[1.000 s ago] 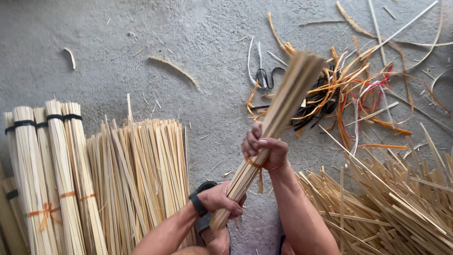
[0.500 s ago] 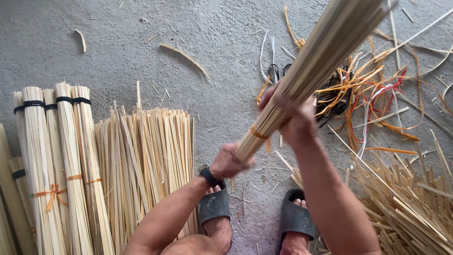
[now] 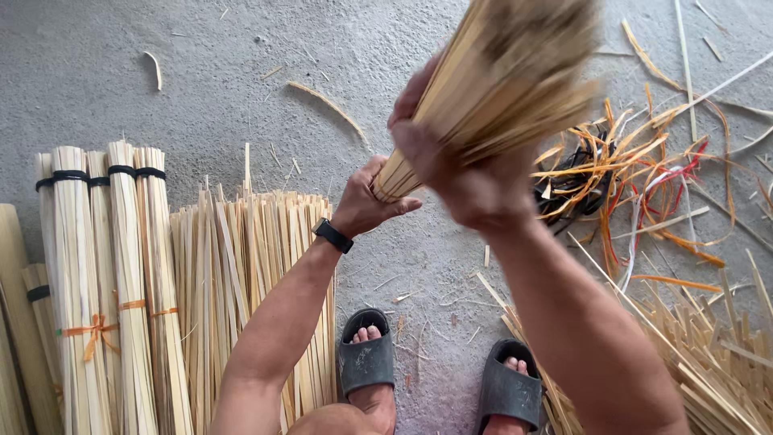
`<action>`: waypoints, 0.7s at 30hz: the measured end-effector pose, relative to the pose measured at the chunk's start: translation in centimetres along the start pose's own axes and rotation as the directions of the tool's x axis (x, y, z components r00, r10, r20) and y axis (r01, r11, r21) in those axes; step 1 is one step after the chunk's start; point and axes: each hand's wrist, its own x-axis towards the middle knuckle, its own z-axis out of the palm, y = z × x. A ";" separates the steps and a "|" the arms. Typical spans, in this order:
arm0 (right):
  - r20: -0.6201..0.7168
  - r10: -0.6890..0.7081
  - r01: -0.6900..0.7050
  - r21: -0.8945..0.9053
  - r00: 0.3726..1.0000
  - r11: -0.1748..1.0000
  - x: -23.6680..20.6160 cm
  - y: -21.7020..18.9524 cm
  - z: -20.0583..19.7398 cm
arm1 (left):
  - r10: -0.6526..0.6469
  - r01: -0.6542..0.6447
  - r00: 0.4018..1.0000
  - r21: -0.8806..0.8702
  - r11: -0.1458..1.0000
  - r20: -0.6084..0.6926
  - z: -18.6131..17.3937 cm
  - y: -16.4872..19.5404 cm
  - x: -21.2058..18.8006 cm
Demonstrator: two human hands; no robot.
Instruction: The person gathers bamboo strips from a pile, aligns them into a neat bundle, and secures the bundle with a rubber band. The person repeats this process multiple times, creating several finished bundles.
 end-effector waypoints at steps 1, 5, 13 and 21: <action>0.002 0.058 -0.057 -0.073 0.998 0.996 0.1 1.7 0.9 | -0.019 0.019 1.000 -0.022 1.000 -0.005 -0.2 0.2 0.4; -0.046 0.250 -0.254 -0.182 0.967 0.950 -0.4 5.2 2.7 | 0.271 -0.278 0.954 -0.042 0.960 -0.127 -0.6 1.2 1.6; 0.047 0.190 -0.168 -0.293 0.981 0.941 -0.2 3.6 1.8 | 0.289 -0.297 0.955 -0.162 0.941 -0.070 -0.1 4.0 2.2; 0.050 0.298 -0.262 -0.349 0.953 0.900 -1.3 6.6 1.2 | 0.225 -0.225 0.967 0.012 0.974 -0.119 -0.8 4.4 3.0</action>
